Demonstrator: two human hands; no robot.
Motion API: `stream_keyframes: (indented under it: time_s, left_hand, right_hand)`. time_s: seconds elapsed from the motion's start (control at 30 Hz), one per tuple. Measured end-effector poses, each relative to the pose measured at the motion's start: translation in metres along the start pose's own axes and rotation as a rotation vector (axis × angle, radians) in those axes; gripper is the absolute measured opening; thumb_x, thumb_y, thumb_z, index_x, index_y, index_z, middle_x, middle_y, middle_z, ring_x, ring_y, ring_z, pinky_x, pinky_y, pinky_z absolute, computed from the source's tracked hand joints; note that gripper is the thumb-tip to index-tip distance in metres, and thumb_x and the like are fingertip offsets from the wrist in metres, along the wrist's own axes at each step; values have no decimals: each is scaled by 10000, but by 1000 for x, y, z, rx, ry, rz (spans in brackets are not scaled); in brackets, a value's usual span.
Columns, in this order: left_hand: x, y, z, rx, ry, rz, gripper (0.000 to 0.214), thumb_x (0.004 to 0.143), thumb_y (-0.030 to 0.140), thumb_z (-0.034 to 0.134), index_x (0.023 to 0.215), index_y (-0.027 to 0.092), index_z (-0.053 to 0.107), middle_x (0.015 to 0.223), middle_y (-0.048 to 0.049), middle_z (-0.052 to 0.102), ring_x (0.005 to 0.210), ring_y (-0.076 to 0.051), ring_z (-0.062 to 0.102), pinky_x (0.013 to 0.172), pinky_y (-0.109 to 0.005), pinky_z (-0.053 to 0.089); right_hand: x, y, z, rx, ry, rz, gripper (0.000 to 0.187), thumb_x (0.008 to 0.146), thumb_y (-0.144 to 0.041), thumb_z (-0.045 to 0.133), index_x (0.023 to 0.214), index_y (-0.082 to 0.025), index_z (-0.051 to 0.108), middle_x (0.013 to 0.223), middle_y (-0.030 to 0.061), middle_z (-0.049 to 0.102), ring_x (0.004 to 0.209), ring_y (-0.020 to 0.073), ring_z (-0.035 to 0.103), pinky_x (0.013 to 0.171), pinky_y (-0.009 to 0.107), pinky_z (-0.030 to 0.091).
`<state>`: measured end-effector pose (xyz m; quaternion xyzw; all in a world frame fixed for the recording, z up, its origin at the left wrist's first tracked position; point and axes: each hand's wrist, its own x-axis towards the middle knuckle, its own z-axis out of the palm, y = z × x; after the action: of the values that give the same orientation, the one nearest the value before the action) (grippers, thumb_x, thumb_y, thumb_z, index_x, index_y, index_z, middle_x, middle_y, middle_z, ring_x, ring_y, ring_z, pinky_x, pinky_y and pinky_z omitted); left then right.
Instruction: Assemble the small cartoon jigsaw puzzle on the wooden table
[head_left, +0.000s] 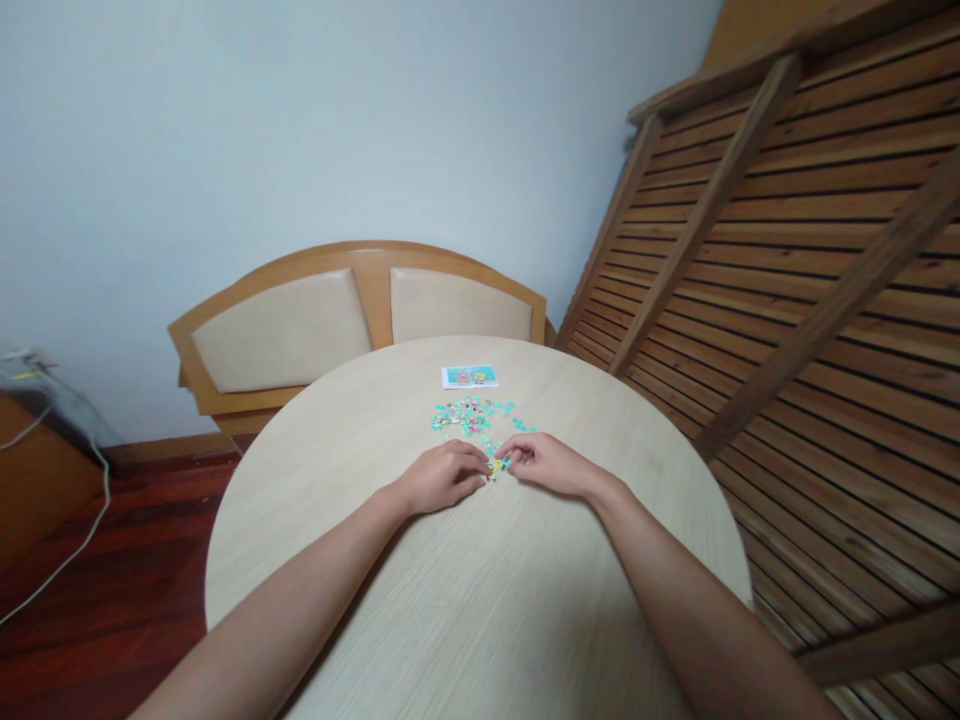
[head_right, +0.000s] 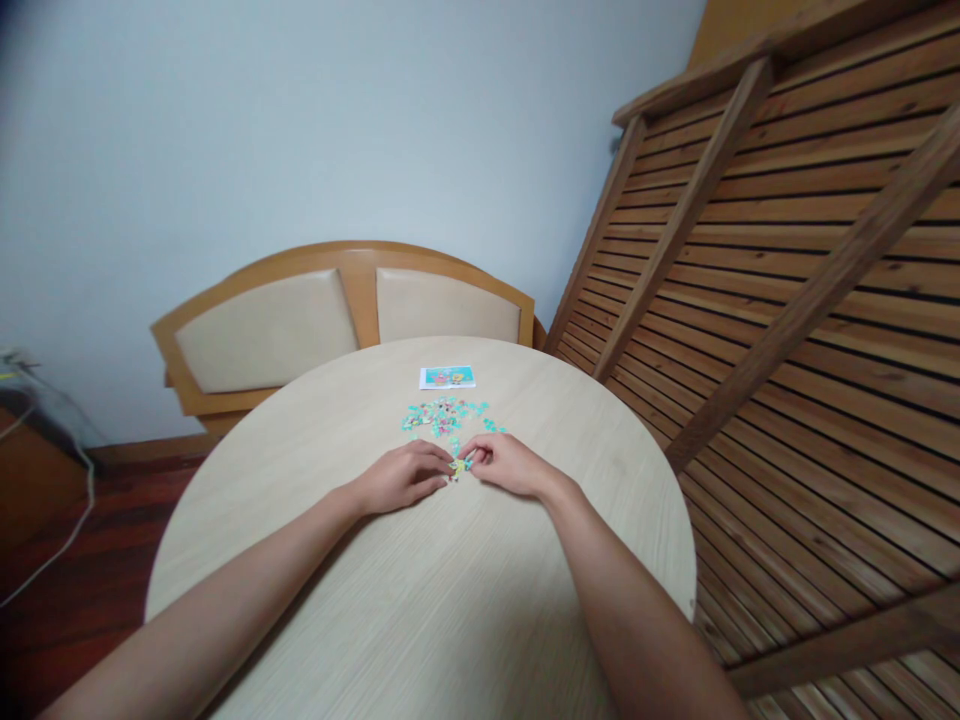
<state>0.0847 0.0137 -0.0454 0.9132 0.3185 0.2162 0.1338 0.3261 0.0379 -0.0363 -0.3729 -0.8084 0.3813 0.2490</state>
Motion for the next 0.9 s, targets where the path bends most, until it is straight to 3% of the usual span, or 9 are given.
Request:
stream_keyframes:
  time_s: [0.27, 0.63, 0.9]
  left_hand:
    - [-2, -2, -3, 27, -37, 27, 266, 966, 322, 538, 1142, 231, 715, 1172, -78, 657, 1108, -208, 594, 1000, -335, 463]
    - [-2, 0, -5, 23, -56, 33, 268, 966, 295, 533, 1154, 236, 715, 1180, -80, 651, 1114, -209, 591, 1003, -339, 457]
    - [-2, -1, -4, 26, -53, 35, 273, 969, 297, 528, 1157, 239, 717, 1178, -78, 652, 1113, -206, 588, 1000, -332, 456]
  right_hand:
    - [-2, 4, -2, 35, -55, 61, 339, 737, -293, 703, 1019, -107, 709, 869, 74, 708, 804, 176, 641, 741, 289, 495]
    - [-3, -2, 1, -53, -86, 99, 255, 726, -332, 744, 886, -133, 729, 762, 34, 678, 724, 158, 606, 627, 247, 439]
    - [-3, 0, 2, -111, -79, 76, 268, 735, -304, 741, 961, -160, 717, 722, -9, 630, 657, 123, 566, 583, 221, 396]
